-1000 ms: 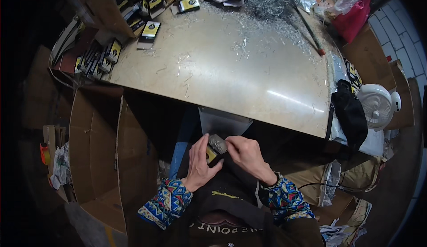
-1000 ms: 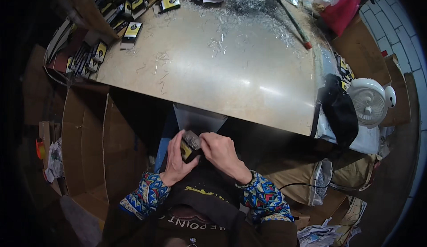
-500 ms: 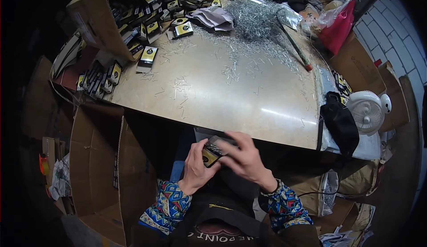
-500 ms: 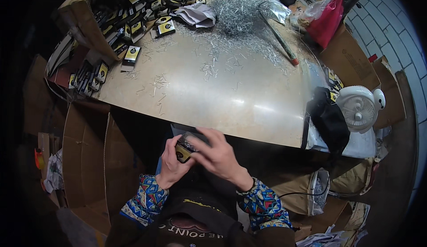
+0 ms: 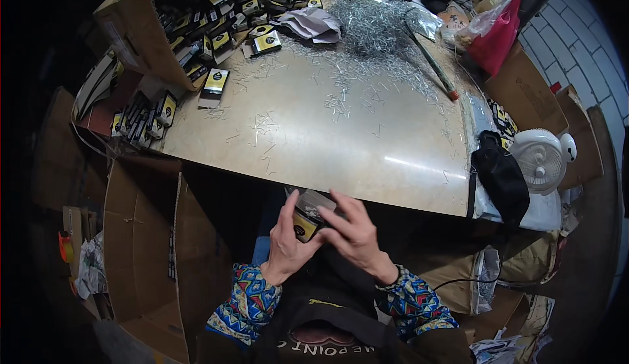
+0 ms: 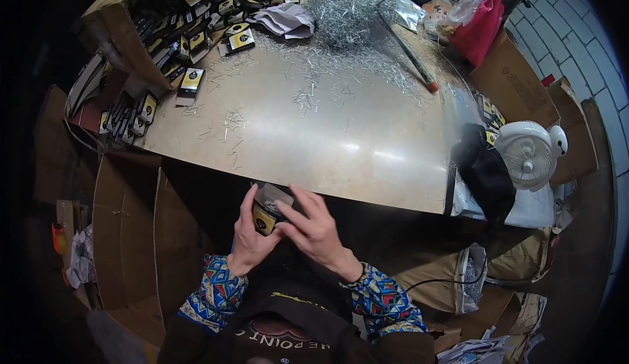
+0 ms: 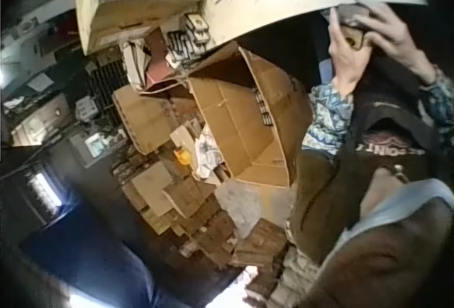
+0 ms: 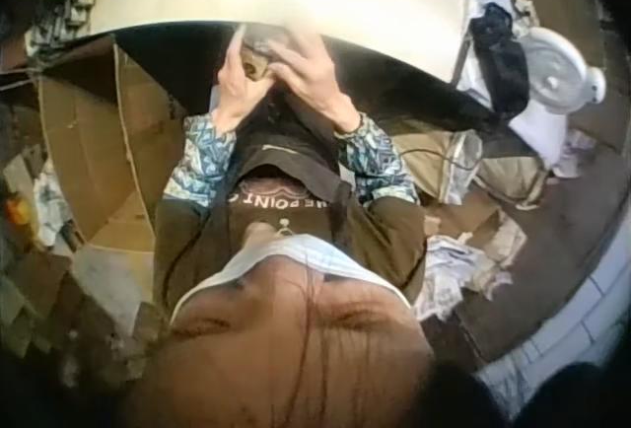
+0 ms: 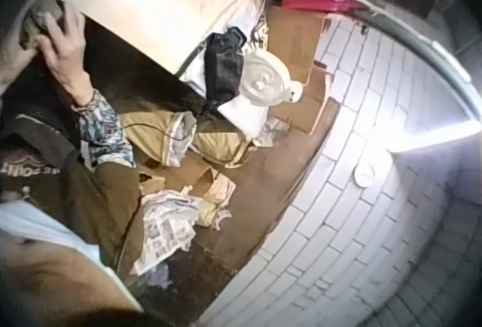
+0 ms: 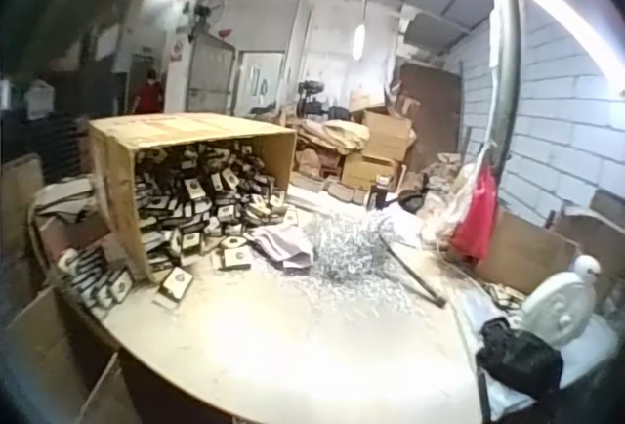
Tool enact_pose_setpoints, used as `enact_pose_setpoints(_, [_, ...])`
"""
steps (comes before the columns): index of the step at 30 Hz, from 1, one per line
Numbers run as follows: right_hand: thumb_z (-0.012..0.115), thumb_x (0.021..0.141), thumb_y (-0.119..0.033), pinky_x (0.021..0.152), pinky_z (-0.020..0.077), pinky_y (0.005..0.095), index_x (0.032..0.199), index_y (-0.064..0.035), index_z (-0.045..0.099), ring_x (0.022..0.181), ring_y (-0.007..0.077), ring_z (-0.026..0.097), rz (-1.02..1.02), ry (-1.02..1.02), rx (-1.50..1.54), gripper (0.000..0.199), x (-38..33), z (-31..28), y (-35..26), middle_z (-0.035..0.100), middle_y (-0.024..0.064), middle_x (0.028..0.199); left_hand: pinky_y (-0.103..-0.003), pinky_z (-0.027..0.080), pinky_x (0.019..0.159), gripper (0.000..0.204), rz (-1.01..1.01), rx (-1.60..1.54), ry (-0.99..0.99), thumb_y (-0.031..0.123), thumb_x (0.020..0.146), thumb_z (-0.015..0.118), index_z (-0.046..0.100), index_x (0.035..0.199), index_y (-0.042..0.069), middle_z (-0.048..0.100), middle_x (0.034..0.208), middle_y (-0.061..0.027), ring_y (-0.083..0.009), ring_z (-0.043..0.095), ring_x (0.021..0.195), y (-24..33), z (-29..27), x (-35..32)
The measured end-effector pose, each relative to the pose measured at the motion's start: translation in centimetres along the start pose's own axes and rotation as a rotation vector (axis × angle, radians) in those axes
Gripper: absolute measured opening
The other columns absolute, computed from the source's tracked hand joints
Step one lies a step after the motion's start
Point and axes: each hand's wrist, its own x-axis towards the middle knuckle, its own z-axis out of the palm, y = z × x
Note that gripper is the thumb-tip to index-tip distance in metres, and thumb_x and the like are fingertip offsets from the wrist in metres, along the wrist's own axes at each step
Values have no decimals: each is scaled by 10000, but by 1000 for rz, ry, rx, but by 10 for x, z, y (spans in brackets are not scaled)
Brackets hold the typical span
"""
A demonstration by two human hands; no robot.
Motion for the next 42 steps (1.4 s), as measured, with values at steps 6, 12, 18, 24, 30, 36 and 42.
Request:
enact_pose_setpoints(6, [718,834,-14,752,538,275,1123,-2,677,876,219,690,197,-47,212,293,-14,12,2,698,169,1022,-412,541,813,823,119,180,-82,127,717,813,352,1392,35,567,1167,-247,-401,629,1002,-13,4,-7])
enact_pose_setpoints(12, [658,886,-5,835,539,260,1100,17,702,991,165,672,269,48,403,220,-15,24,-1,704,160,1109,-446,534,790,797,38,246,17,116,709,784,361,1370,-19,567,1157,-241,-425,615,1009,1,7,-1])
enact_pose_setpoints(18, [700,865,-28,793,540,235,1063,24,715,881,113,674,566,94,439,205,-8,22,-18,736,120,989,-443,521,742,740,-10,367,-54,80,704,758,385,1336,-12,565,1052,-215,-400,599,951,5,6,-1])
enact_pose_setpoints(24, [702,871,-37,753,539,227,1062,30,715,855,79,653,699,78,581,203,-10,20,-11,739,88,948,-440,503,762,698,34,336,-87,38,694,728,387,1302,-4,529,1068,-192,-393,558,985,-1,6,-7])
enact_pose_setpoints(30, [700,831,17,762,559,284,1020,47,707,858,193,696,348,135,245,191,-11,32,-18,722,162,979,-450,497,751,624,-24,308,-75,13,713,711,402,1255,8,523,1064,-204,-404,560,970,-8,10,-8])
enact_pose_setpoints(36, [673,756,116,761,563,345,1017,44,674,882,318,697,-31,75,68,271,-2,18,-4,692,201,1003,-450,498,810,665,-101,170,-110,48,738,723,385,1310,13,507,1121,-224,-420,554,1020,14,2,7])
enact_pose_setpoints(42, [609,874,89,830,523,329,1082,14,664,976,256,660,35,313,-231,228,41,-33,54,675,159,1109,-441,400,981,639,156,334,94,170,839,711,416,1359,-54,519,1236,-227,-388,483,1155,-2,-13,39])
